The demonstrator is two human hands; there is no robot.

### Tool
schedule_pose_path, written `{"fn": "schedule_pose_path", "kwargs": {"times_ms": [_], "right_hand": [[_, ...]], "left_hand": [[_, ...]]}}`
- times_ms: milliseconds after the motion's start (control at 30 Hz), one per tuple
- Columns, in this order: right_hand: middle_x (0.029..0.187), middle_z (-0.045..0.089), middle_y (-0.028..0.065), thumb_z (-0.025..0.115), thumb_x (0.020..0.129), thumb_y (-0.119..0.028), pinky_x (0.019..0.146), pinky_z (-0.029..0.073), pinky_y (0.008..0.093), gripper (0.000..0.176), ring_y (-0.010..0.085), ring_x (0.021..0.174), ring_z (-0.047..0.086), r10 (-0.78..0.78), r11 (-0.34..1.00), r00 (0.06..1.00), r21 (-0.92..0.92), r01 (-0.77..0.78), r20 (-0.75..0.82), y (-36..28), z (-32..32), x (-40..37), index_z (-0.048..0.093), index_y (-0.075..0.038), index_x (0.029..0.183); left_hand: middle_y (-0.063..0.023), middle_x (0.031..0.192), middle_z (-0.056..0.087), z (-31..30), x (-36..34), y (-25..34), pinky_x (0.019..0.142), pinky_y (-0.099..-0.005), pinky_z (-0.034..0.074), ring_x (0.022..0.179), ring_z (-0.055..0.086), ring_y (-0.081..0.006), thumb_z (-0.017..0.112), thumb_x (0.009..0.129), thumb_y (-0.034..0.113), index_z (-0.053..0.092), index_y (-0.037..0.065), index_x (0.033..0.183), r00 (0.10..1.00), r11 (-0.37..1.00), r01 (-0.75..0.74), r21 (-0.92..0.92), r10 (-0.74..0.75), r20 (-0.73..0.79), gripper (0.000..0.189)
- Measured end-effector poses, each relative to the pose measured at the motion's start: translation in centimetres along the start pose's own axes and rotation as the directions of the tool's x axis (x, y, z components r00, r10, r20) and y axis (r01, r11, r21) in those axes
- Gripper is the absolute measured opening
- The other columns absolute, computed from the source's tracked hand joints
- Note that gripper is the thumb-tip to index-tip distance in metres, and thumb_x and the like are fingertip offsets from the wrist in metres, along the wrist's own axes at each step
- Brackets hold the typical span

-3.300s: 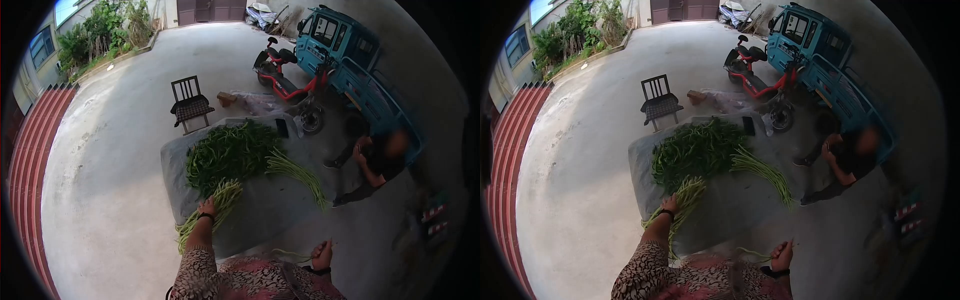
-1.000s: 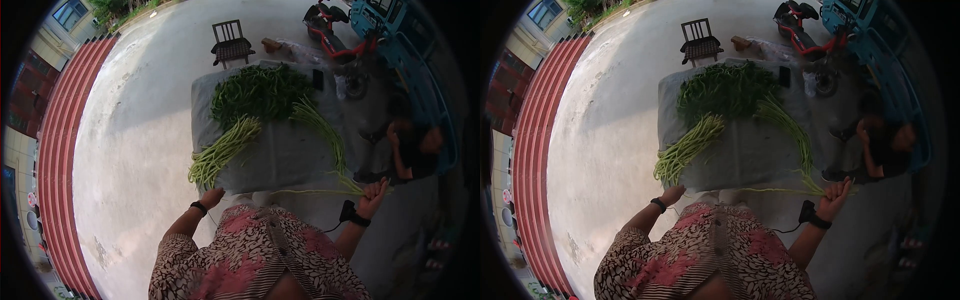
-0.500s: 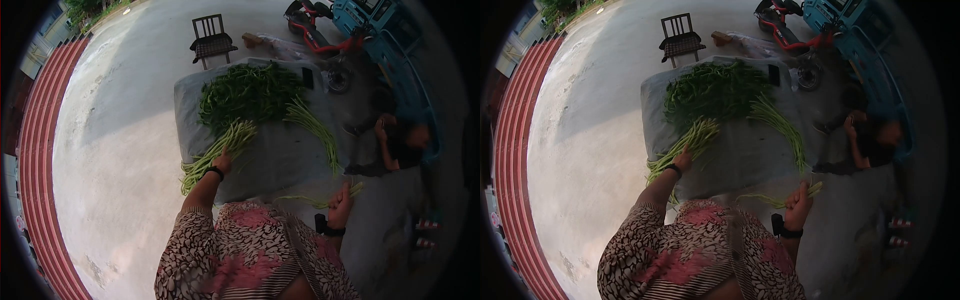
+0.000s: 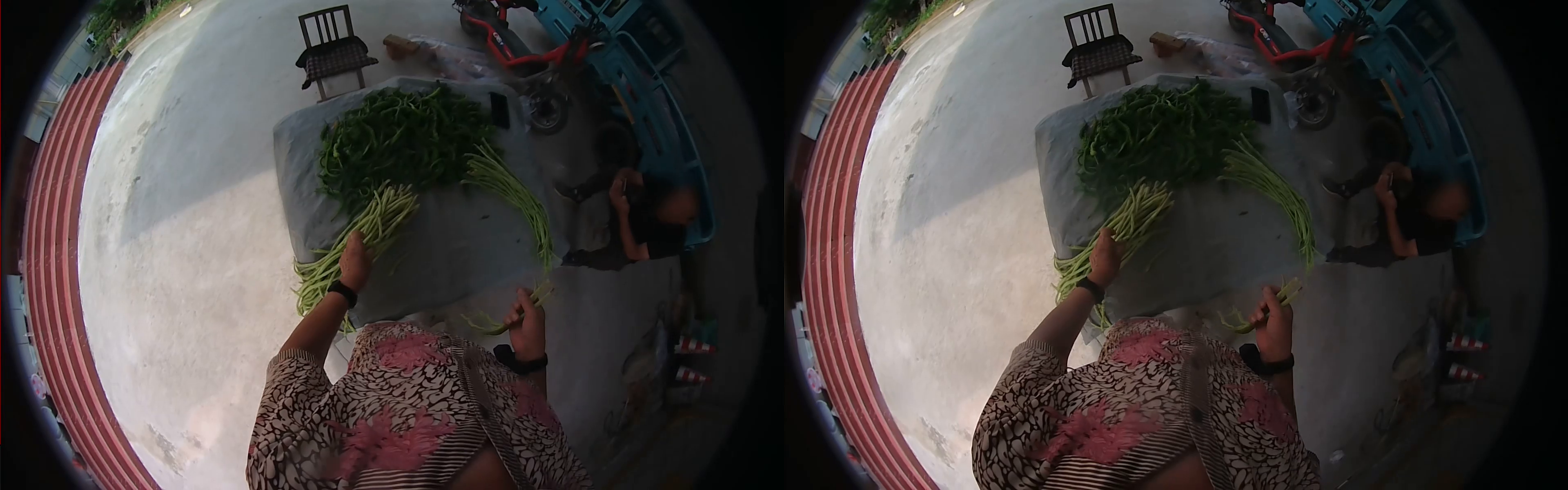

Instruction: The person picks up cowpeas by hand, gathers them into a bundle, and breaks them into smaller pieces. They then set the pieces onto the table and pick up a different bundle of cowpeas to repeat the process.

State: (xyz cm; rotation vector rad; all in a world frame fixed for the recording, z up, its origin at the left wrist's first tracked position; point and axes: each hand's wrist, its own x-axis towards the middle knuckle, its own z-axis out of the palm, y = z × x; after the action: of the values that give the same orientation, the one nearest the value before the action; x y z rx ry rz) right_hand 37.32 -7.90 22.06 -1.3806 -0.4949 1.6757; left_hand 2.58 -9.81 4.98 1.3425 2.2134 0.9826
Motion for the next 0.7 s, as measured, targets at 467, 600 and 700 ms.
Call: {"fn": "schedule_pose_path", "kwargs": {"times_ms": [467, 600, 700], "right_hand": [[0.106, 0.062, 0.0087, 0.056, 0.095, -0.025, 0.049, 0.039, 0.0184, 0.029, 0.0015, 0.051, 0.04, 0.399, 0.9, 0.769, -0.054, -0.432, 0.5, 0.8, 6.2, 3.1, 0.056, -0.004, 0.113], [0.094, 0.062, 0.0042, 0.055, 0.095, -0.032, 0.049, 0.039, 0.02, 0.029, 0.003, 0.051, 0.042, 0.266, 0.962, 0.847, -0.068, -0.265, 0.461, 0.8, 4.1, 3.6, 0.057, -0.006, 0.107], [0.083, 0.059, 0.0015, 0.053, 0.096, -0.034, 0.052, 0.041, 0.023, 0.029, 0.0049, 0.054, 0.044, 0.139, 0.99, 0.887, -0.075, -0.118, 0.44, 1.4, 3.6, 2.9, 0.058, -0.006, 0.101]], "left_hand": [[-0.0123, 0.079, 0.063, -3.2, -7.3, 14.8, 0.057, -0.0446, 0.047, 0.072, 0.063, -0.0348, 0.058, 0.085, 0.016, 0.046, 0.009, 0.101, 0.844, 0.935, -0.342, -0.093, 0.349, 0.408, 0.021], [-0.0133, 0.08, 0.063, -3.1, -8.3, 15.8, 0.058, -0.0452, 0.047, 0.073, 0.063, -0.036, 0.058, 0.086, 0.017, 0.045, 0.007, 0.096, 0.774, 0.918, -0.388, -0.087, 0.375, 0.51, 0.019], [-0.0139, 0.081, 0.063, -2.2, -8.8, 15.8, 0.059, -0.0454, 0.047, 0.075, 0.063, -0.0366, 0.058, 0.086, 0.017, 0.046, 0.006, 0.095, 0.733, 0.916, -0.391, -0.089, 0.368, 0.572, 0.018]]}}
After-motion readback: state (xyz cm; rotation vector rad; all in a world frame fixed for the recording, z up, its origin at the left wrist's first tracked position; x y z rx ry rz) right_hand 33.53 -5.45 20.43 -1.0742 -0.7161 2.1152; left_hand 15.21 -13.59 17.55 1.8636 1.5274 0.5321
